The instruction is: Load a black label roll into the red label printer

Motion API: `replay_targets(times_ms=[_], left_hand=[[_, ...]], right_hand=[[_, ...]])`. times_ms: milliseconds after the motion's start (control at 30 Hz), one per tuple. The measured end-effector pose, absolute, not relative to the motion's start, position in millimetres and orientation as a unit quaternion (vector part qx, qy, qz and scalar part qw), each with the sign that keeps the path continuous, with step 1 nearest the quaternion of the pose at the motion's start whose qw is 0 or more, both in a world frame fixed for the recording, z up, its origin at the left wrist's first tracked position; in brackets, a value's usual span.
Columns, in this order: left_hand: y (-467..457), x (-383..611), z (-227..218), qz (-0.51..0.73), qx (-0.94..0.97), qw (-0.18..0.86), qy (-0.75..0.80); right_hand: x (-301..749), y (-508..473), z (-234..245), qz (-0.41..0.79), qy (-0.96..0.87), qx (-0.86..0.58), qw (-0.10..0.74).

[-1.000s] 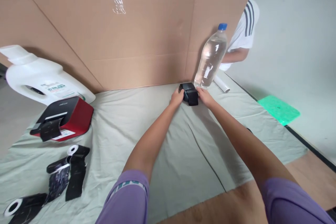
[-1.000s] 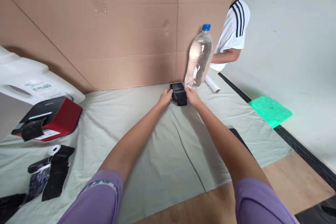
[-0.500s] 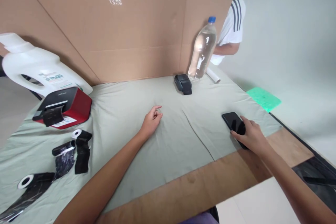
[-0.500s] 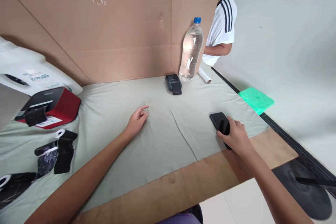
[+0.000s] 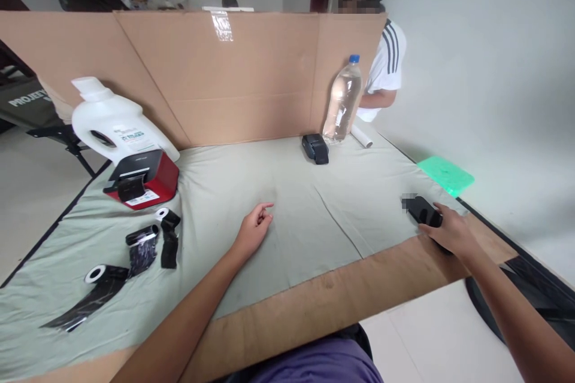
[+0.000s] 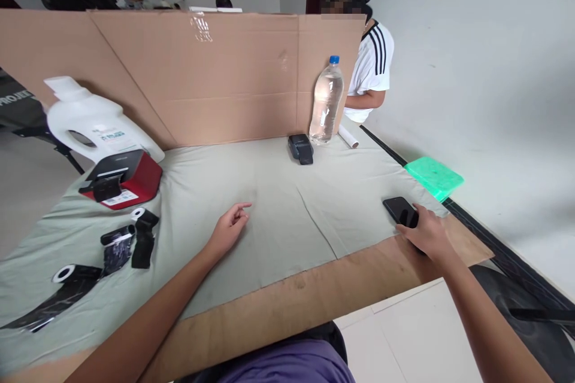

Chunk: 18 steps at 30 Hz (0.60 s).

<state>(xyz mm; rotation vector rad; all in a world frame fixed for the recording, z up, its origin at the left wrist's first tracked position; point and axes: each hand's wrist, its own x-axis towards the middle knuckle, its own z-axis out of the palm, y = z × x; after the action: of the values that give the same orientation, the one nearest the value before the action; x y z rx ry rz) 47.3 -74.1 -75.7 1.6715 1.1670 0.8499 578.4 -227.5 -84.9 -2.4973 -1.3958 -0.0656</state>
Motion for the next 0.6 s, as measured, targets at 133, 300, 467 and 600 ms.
replay_targets(times_ms=[133,300,467,600], left_hand=[[-72.2,47.4,-78.5,0.348,0.679,0.454,0.46],[-72.0,46.7,-80.2,0.34,0.685,0.452,0.46],[-71.9,47.7,-80.3,0.331,0.684,0.452,0.467],[-72.0,47.7,-80.6,0.328,0.683,0.454,0.47]], right_hand=[[577.2,-226.7,-87.1,-0.037,-0.473,-0.873,0.112],[544.7,-211.7,-63.9,-0.052,-0.456,-0.886,0.072],[483.1,-151.1,-41.8,-0.022,-0.525,-0.843,0.115],[436.0,-76.8,-37.6,0.03,-0.585,-0.788,0.192]])
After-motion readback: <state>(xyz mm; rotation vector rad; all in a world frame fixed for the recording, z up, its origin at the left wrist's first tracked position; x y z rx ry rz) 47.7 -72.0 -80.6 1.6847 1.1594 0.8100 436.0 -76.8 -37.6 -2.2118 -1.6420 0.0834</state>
